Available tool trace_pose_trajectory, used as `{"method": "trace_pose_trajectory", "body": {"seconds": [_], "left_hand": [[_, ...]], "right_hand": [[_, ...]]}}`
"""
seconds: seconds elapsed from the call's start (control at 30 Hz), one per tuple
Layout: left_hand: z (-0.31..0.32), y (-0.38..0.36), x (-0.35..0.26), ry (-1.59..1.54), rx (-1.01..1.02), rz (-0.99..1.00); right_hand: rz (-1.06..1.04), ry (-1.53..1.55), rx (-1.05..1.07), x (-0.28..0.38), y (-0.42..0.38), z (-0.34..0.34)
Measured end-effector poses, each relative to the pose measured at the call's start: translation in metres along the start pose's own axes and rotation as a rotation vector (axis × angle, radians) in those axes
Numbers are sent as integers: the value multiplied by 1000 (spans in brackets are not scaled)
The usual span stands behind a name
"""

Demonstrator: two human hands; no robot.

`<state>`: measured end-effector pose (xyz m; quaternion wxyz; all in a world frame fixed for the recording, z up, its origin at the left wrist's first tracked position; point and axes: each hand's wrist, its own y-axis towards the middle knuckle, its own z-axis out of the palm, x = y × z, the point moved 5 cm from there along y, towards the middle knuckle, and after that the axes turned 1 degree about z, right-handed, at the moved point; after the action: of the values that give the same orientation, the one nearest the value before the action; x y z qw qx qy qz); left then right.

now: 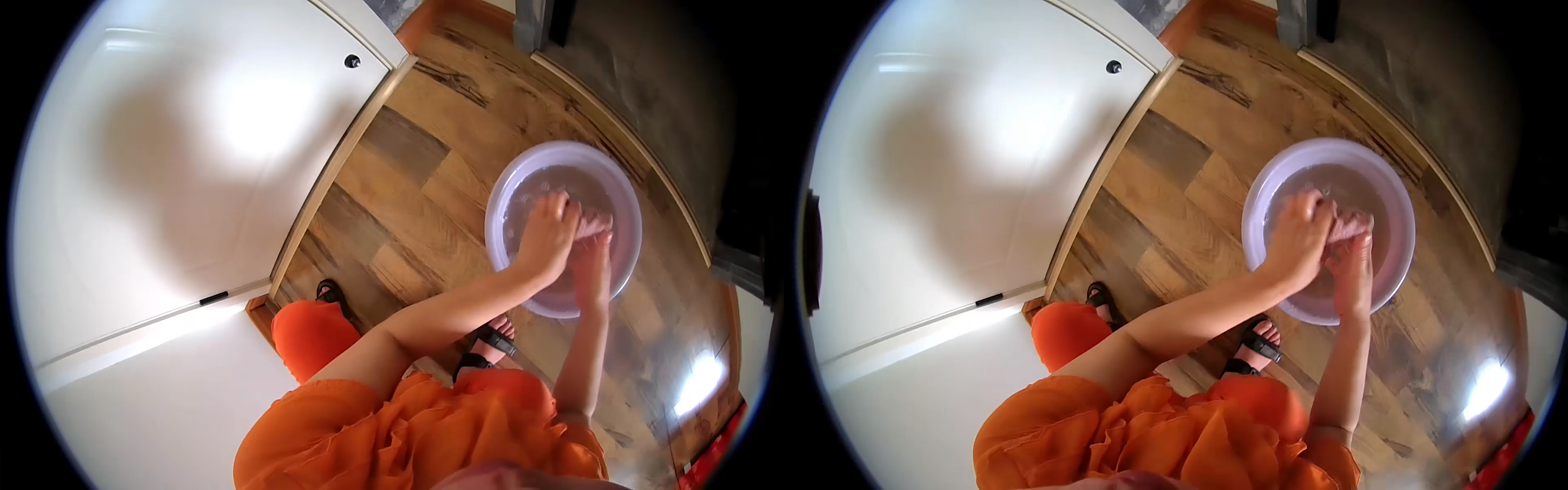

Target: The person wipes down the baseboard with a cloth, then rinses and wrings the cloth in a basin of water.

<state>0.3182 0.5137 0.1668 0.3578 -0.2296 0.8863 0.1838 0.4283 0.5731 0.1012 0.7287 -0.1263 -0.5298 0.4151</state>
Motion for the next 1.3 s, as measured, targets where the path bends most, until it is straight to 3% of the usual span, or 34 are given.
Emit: {"method": "trace_pose_trajectory", "body": {"seconds": [0.07,0.13,0.2,0.23,0.3,0.33,0.37,0.43,0.5,0.53,0.57,0.63,0.73,0.83,0.87,0.93,0.97,1.03,1.1,1.13,1.23,1.3], "left_hand": [[-2,-3,-10,-20,116,134],[-11,2,-6,-270,331,12],[-20,11,13,-555,496,-185],[-23,8,27,-840,492,-324],[-53,12,40,-900,394,-350],[-71,11,49,-738,361,-327],[-91,13,54,-525,230,-135],[-127,3,74,-168,-62,-35],[-166,-5,76,-90,-112,9],[-187,-23,79,-45,-145,-7],[-193,-41,88,-49,-73,-93],[-202,-62,114,-66,78,-215],[-231,-100,135,-86,28,-326],[-250,-132,141,-49,-206,-143],[-258,-134,147,-211,-235,-206],[-264,-142,154,-562,-275,-334],[-264,-141,154,-620,-295,-292],[-265,-138,158,-745,-337,-205],[-248,-136,179,-866,-209,-242],[-239,-135,190,-923,-143,-259],[-248,-153,193,-1286,-113,-263],[-250,-172,189,-1051,102,-235]], "right_hand": [[-133,-207,-34,9,9,-4],[-166,-203,-51,16,18,-13],[-179,-43,62,18,18,-3],[-178,38,118,17,18,4],[-249,-66,189,13,15,32],[-318,-168,254,11,10,54],[-386,-271,321,9,2,76],[-486,-668,337,9,-14,111],[-605,-893,456,-7,-22,149],[-476,-848,407,-24,-19,158],[-540,-847,517,-29,-22,176],[-368,-654,657,-56,-30,200],[-155,-768,846,-94,-36,227],[-755,-1455,838,-77,-90,282],[-922,-1456,805,-67,-102,297],[-654,-1216,773,-64,-81,290],[-526,-1091,742,-61,-75,287],[-518,-1075,747,-56,-74,301],[-515,-983,793,-62,-95,329],[-393,-962,785,-68,-99,331],[-318,-913,623,-74,-107,347],[-145,-893,622,-87,-108,356]]}}
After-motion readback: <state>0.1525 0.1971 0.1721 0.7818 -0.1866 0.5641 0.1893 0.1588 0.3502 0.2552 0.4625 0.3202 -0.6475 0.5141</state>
